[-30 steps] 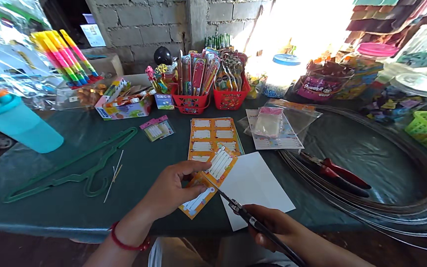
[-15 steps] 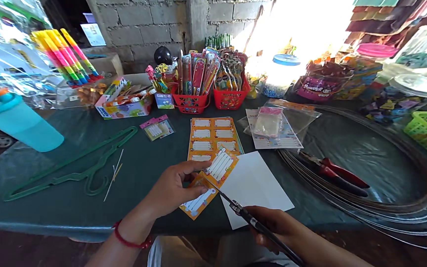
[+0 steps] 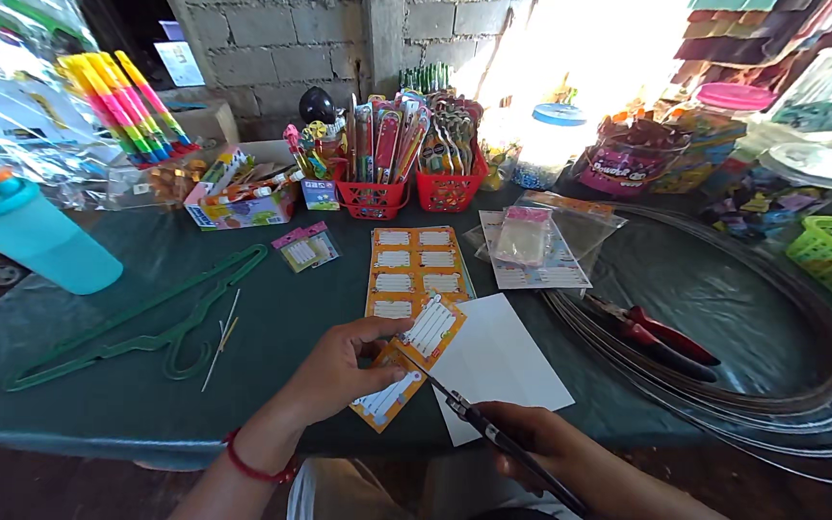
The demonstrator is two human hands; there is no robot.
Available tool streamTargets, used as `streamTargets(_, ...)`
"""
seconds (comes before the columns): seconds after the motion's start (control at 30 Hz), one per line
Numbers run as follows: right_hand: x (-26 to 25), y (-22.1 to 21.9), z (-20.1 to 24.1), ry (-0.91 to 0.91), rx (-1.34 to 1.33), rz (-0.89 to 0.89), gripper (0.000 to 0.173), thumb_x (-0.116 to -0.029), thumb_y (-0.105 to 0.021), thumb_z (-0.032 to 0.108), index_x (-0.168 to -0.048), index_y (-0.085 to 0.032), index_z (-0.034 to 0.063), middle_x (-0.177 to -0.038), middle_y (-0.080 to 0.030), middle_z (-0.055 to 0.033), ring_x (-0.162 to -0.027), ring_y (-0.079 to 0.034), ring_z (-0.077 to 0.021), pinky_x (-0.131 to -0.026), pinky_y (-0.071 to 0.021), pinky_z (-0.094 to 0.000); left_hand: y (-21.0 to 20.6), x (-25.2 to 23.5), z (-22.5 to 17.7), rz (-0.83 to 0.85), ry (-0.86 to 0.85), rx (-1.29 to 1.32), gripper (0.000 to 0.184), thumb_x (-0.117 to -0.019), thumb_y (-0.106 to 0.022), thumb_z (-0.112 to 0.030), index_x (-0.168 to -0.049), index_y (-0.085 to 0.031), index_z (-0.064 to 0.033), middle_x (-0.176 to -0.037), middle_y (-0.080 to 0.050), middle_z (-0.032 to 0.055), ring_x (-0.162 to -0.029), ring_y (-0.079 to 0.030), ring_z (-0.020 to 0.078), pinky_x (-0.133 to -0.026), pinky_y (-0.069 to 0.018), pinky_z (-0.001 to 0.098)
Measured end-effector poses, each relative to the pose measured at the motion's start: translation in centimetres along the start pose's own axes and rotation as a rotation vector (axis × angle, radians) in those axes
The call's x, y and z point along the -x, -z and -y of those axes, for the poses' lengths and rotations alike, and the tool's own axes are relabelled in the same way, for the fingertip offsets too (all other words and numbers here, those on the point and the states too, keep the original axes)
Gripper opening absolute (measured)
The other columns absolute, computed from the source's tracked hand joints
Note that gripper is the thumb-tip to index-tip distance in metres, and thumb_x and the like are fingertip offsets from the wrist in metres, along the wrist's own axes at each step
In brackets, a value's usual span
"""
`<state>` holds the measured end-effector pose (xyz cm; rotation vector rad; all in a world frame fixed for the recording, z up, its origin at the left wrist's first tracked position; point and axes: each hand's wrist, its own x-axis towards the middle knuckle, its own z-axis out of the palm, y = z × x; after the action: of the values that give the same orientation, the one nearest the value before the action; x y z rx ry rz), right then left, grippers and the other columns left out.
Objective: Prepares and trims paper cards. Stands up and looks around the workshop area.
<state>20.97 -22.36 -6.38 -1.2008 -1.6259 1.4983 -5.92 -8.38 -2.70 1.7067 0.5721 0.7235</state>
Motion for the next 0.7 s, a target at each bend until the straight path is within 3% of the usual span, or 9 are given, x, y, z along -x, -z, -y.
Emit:
streamTargets(0.27, -0.1, -0.1, -0.1, -0.01, -0.012, 0.006, 0.062, -0.0944, -0.068, 0.045, -0.137, -0.055, 0.0018, -0.082, -0.061, 0.0103, -0.064, -0.056, 0.0056, -0.057, -0.0472, -0.0126, 0.1, 0.1, 0.3, 0.001, 0.015, 0.002, 0.051, -0.0831, -0.075, 0.001, -0.132, -0.064, -0.0012, -0.128, -0.067, -0.0005, -0.096, -0.07, 0.0042, -0.084, -0.0594, 0.0199)
streamTargets(0.53, 0.2, 0.3, -0.1, -0.016, 0.075, 0.037, 0.056, -0.0948, -0.068, 0.036, -0.135, -0.056, -0.0007, -0.081, -0.06, 0.0057, -0.064, -0.054, 0.0043, -0.058, -0.0459, -0.0137, 0.1, 0.4, 0.7, -0.009, -0.001, 0.015, 0.053, -0.0818, -0.075, 0.005, -0.134, -0.062, 0.0006, -0.13, -0.065, 0.0016, -0.095, -0.07, 0.0038, -0.084, -0.0598, 0.0201)
streamTargets(0.63, 1.2, 1.6, -0.4, -0.034, 0.074, 0.065, 0.058, -0.0921, -0.071, 0.041, -0.134, -0.057, 0.0036, -0.083, -0.062, 0.0072, -0.067, -0.055, 0.0049, -0.06, -0.0458, -0.0135, 1.0, 0.7, 1.0, -0.059, -0.04, 0.034, 0.054, -0.0818, -0.076, 0.003, -0.134, -0.063, -0.0002, -0.128, -0.067, 0.0015, -0.094, -0.071, 0.0061, -0.082, -0.061, 0.0219)
streamTargets(0.7, 1.8, 2.1, -0.9, 0.001, -0.001, -0.01, 0.055, -0.0892, -0.075, 0.042, -0.13, -0.06, 0.0086, -0.084, -0.064, 0.0102, -0.07, -0.058, 0.005, -0.063, -0.0491, -0.0138, 1.5, 1.0, 1.2, -0.073, -0.045, 0.048, 0.054, -0.0818, -0.077, 0.001, -0.134, -0.064, -0.0022, -0.127, -0.068, 0.0, -0.092, -0.071, 0.0071, -0.081, -0.0613, 0.0226)
